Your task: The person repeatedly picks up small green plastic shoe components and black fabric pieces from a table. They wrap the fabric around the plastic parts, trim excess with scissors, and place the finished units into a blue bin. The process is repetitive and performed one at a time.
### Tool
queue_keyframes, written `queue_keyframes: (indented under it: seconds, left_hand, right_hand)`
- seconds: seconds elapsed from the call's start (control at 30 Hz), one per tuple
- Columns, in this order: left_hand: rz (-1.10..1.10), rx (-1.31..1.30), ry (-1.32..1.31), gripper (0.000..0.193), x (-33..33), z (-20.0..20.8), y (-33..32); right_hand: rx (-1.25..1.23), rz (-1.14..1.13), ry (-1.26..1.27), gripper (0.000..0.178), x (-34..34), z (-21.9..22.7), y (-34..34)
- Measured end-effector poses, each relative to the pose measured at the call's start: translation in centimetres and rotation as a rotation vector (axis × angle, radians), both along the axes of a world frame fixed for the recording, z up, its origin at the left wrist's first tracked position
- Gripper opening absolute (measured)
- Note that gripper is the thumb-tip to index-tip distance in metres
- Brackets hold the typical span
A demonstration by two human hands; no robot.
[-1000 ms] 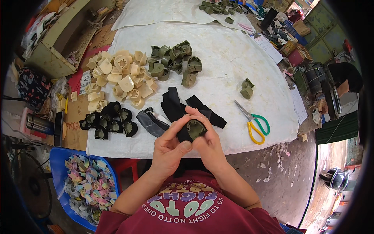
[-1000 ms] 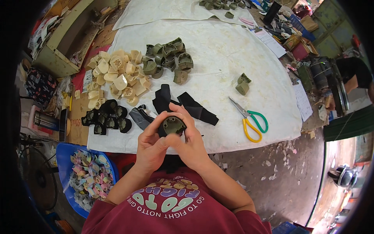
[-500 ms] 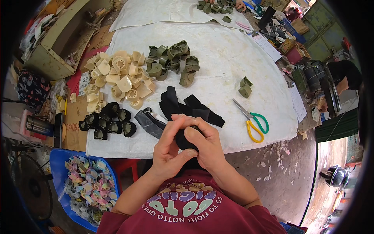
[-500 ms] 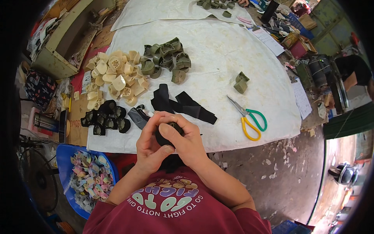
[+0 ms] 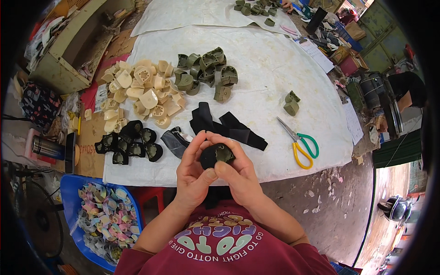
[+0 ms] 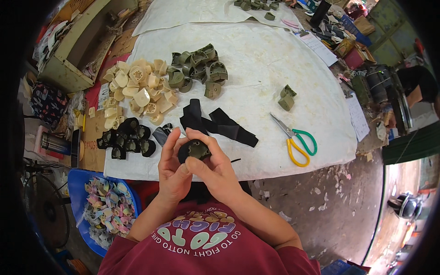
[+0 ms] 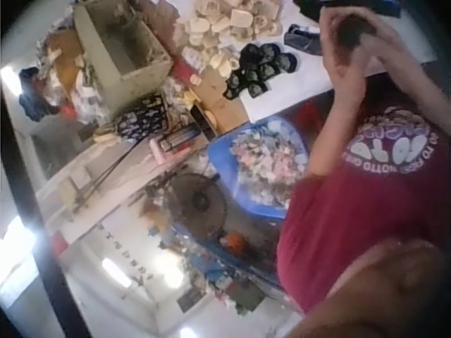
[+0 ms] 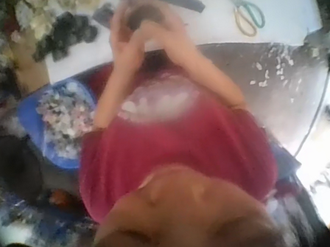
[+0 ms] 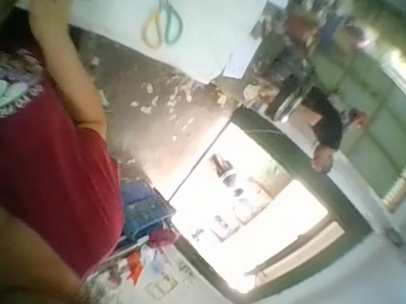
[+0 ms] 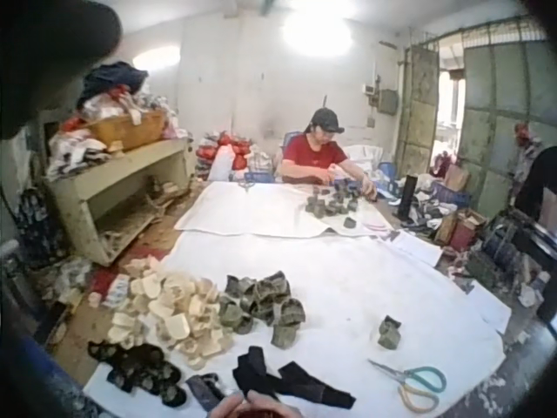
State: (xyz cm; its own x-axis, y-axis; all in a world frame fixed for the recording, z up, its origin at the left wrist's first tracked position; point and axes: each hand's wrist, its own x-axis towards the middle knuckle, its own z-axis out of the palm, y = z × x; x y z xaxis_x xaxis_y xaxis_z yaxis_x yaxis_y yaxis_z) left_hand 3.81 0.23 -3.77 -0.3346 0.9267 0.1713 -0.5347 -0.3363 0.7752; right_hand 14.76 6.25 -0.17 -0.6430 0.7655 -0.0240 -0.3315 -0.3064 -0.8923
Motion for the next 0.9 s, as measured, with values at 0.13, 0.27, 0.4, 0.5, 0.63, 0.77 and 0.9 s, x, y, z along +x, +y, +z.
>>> queue_keyframes:
  seconds: [0.13, 0.27, 0.4, 0.5, 0.63, 0.77, 0.9]
  left_hand:
    - [-0.005, 0.051, 0.081, 0.077, -0.3, -0.6, 0.1]
    - [-0.165, 0.061, -0.245, 0.079, -1.4, -0.4, 0.0]
    - [-0.229, 0.032, -0.344, 0.078, -1.7, -0.9, -0.1]
    - [-0.260, 0.029, -0.424, 0.075, -1.3, -1.1, -0.4]
    - [-0.405, 0.101, -0.581, 0.072, -2.0, -0.6, -0.7]
    - [-0.467, 0.132, -0.603, 0.075, -2.1, -2.2, -0.7]
    - [-0.329, 0.029, -0.464, 0.076, -1.4, -0.7, -0.5]
  right_hand:
    - [0.011, -0.009, -0.038, 0.040, -0.3, -1.3, 0.6]
    - [0.141, 0.091, 0.050, 0.036, 0.6, -0.9, 1.6]
    - [0.231, 0.082, -0.059, 0.037, 0.5, -0.9, 1.4]
    - [0.154, 0.247, -0.013, 0.037, 0.5, -1.1, 2.5]
    - [-0.057, 0.356, 0.097, 0.032, 1.1, -0.6, 2.5]
    - [-0.062, 0.325, 0.041, 0.030, 0.8, -0.4, 2.3]
    - [0.128, 0.228, -0.089, 0.029, -0.1, -0.5, 2.6]
